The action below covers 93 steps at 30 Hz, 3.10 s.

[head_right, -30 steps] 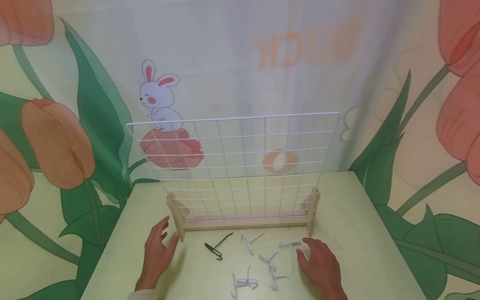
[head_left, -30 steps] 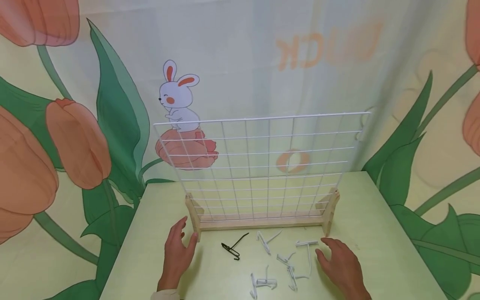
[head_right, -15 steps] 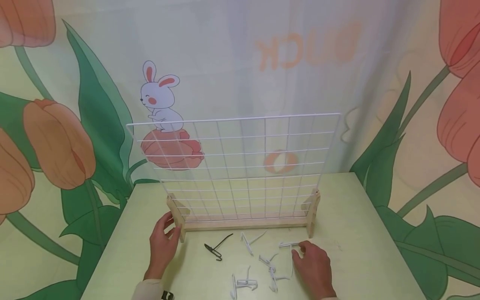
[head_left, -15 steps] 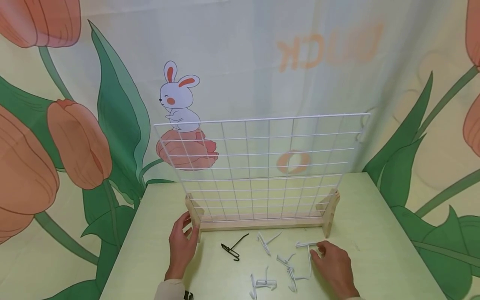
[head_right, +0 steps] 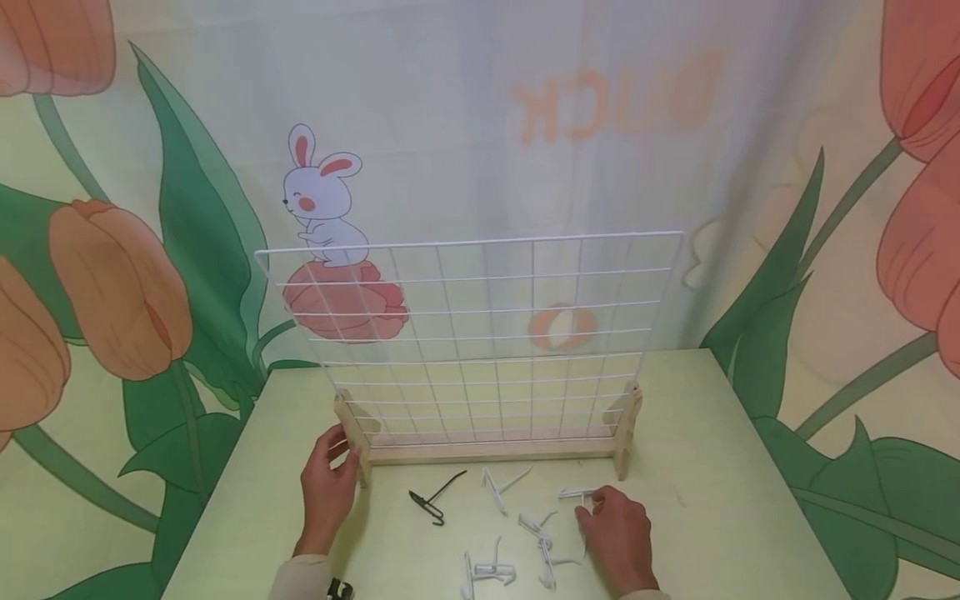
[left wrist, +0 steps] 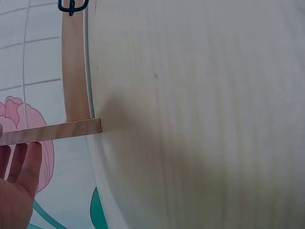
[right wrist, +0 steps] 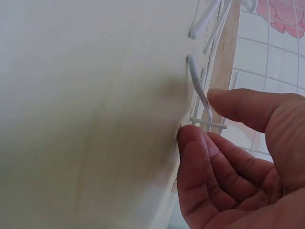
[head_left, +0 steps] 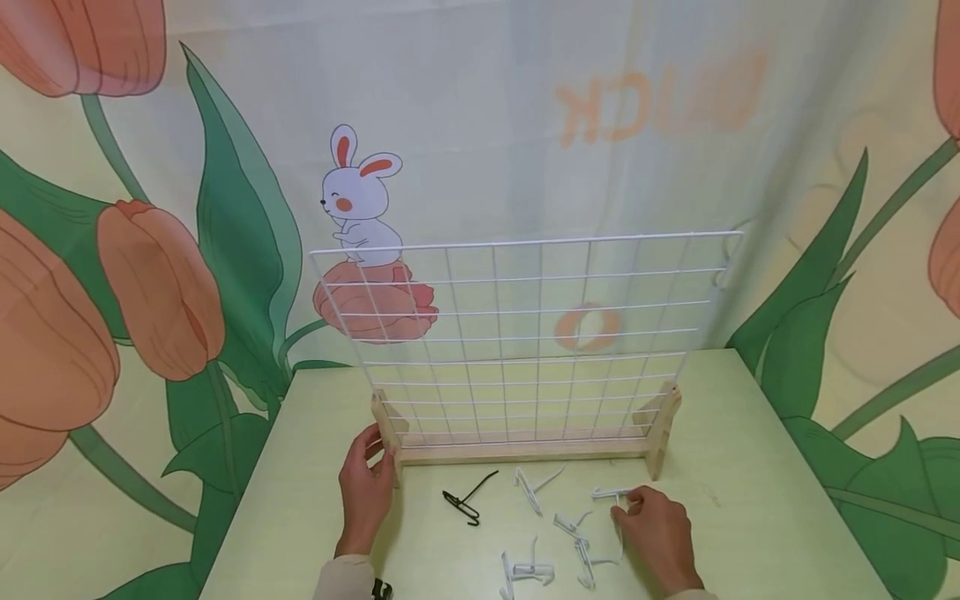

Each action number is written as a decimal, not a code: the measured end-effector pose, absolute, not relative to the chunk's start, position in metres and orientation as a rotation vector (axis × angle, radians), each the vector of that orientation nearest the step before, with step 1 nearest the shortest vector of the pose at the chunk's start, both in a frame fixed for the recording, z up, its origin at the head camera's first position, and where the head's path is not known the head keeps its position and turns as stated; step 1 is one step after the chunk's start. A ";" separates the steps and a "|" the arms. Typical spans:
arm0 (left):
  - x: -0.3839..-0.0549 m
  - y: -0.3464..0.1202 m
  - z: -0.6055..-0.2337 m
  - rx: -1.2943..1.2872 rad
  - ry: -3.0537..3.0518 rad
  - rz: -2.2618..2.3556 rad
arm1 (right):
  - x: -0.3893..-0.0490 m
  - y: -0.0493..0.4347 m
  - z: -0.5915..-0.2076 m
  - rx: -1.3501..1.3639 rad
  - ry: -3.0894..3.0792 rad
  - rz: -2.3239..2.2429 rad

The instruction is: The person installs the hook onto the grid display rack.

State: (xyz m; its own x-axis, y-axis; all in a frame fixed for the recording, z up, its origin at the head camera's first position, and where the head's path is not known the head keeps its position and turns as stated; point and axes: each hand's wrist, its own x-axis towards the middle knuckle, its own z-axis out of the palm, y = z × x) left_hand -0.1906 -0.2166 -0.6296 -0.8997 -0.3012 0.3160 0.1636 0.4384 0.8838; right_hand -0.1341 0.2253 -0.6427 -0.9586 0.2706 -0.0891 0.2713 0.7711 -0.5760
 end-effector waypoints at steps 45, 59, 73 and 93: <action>-0.192 -0.219 -0.633 0.123 -2.352 -1.375 | -0.127 0.234 -0.629 0.320 3.071 -0.887; -0.194 -0.218 -0.633 0.132 -2.364 -1.373 | -0.123 0.230 -0.618 0.265 3.286 -1.087; -0.193 -0.217 -0.634 0.137 -2.379 -1.358 | -0.121 0.227 -0.586 0.474 3.038 -1.539; -0.193 -0.216 -0.632 0.169 -2.391 -1.369 | -0.120 0.222 -0.564 0.419 3.320 -1.884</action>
State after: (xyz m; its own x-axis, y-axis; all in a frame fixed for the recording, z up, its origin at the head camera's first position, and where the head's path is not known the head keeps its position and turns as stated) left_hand -0.1926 -0.2158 -0.6320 -0.9210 -0.2868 0.2635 0.0821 0.5184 0.8512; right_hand -0.1204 0.2220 -0.5638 -0.7444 0.4823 0.4618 -0.1491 0.5541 -0.8190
